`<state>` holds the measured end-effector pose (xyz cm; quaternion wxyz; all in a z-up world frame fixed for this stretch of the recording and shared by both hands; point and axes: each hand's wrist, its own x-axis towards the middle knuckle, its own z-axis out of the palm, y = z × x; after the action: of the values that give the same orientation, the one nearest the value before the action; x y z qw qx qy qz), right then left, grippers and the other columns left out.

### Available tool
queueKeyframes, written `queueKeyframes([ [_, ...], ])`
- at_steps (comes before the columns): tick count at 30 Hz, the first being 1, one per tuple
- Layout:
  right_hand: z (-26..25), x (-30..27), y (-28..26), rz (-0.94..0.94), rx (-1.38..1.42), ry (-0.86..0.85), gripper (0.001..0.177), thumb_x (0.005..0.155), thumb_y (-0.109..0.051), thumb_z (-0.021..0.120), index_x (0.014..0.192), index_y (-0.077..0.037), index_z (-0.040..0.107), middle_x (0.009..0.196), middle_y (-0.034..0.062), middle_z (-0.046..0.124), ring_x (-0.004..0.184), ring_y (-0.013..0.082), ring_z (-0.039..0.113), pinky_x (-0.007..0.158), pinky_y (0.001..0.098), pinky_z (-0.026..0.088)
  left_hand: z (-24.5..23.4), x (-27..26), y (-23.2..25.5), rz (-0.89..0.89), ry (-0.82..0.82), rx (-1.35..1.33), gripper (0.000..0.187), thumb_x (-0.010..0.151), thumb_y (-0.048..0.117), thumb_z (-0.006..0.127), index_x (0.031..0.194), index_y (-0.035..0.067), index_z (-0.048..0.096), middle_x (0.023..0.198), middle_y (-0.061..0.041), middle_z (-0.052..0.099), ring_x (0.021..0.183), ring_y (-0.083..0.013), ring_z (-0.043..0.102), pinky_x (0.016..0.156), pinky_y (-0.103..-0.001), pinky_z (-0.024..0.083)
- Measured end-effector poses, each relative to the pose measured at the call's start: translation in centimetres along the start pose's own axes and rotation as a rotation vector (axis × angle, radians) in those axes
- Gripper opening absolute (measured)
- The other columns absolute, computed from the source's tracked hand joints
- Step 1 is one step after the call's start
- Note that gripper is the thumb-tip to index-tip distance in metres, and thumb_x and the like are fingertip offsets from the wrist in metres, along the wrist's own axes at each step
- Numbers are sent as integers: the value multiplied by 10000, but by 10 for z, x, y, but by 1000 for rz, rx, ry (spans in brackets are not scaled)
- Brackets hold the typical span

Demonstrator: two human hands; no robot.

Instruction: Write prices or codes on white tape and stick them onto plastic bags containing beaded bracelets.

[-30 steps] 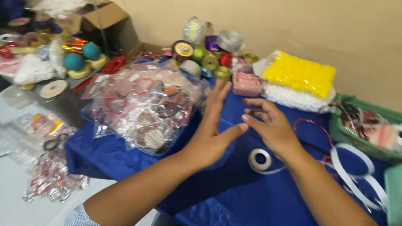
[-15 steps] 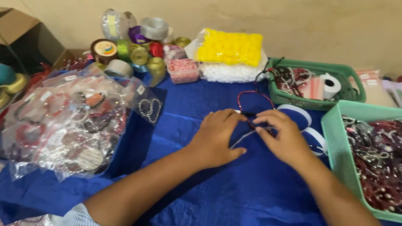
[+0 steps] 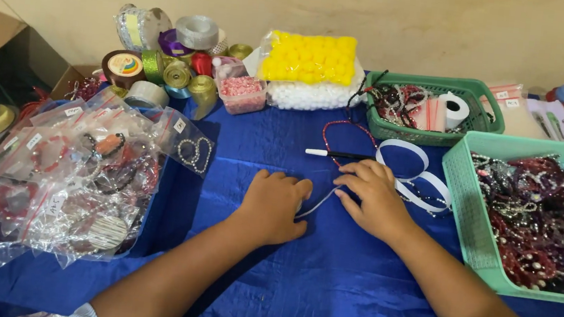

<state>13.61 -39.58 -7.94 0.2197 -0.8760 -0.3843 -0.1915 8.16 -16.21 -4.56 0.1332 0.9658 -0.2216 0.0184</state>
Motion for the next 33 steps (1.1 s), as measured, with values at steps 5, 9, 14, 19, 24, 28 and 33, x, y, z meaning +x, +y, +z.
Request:
queueKeyframes([
  [5, -2, -1, 7, 26, 32, 2, 149, 813, -174, 752, 937, -105, 707, 1140, 52, 681, 1172, 273, 579, 1016, 452, 389, 17, 4, -6, 32, 115, 51, 327, 717, 306, 786, 981, 146, 678, 952, -69, 711, 970, -295, 660, 827, -482, 455],
  [9, -6, -2, 9, 84, 60, 17, 110, 786, -148, 732, 853, -102, 657, 1013, 26, 679, 1080, 229, 605, 992, 428, 377, 21, 5, -10, 94, 237, 65, 167, 767, 283, 761, 877, 159, 743, 898, -54, 706, 923, -279, 652, 779, -454, 458],
  [14, -8, -3, 9, 101, -25, 64, 102, 753, -145, 719, 791, -113, 629, 974, 21, 654, 1043, 232, 588, 997, 444, 321, 28, 8, -13, 121, 343, 35, 162, 801, 298, 750, 890, 163, 745, 874, -44, 698, 911, -278, 645, 779, -451, 459],
  [19, -9, -3, 8, 102, -91, 56, 119, 735, -173, 730, 762, -118, 628, 917, 21, 624, 993, 245, 569, 956, 456, 312, 33, 10, -13, 140, 383, 64, 164, 839, 312, 742, 854, 150, 723, 848, -44, 690, 898, -275, 638, 766, -450, 455],
  [24, -3, -5, 11, 135, -131, -6, 131, 701, -208, 756, 716, -132, 651, 860, 18, 603, 949, 238, 568, 927, 454, 321, 40, 11, -16, 214, 385, 135, 63, 857, 221, 714, 870, 159, 707, 883, -21, 698, 925, -254, 642, 787, -430, 468],
  [28, -8, 1, 5, 161, -109, 5, 180, 721, -243, 782, 733, -119, 652, 891, 50, 607, 943, 260, 560, 910, 443, 344, 34, 12, -14, 229, 472, 115, 208, 827, 167, 694, 1032, 162, 721, 1018, -28, 726, 958, -235, 644, 812, -423, 469],
  [33, -9, 15, 2, 141, -73, -5, 180, 870, -145, 704, 1013, -36, 691, 1088, 115, 660, 1061, 340, 597, 944, 445, 482, 8, 23, -3, 35, 257, 20, 371, 769, 349, 791, 1063, 133, 726, 999, -84, 699, 1005, -315, 631, 817, -476, 488],
])
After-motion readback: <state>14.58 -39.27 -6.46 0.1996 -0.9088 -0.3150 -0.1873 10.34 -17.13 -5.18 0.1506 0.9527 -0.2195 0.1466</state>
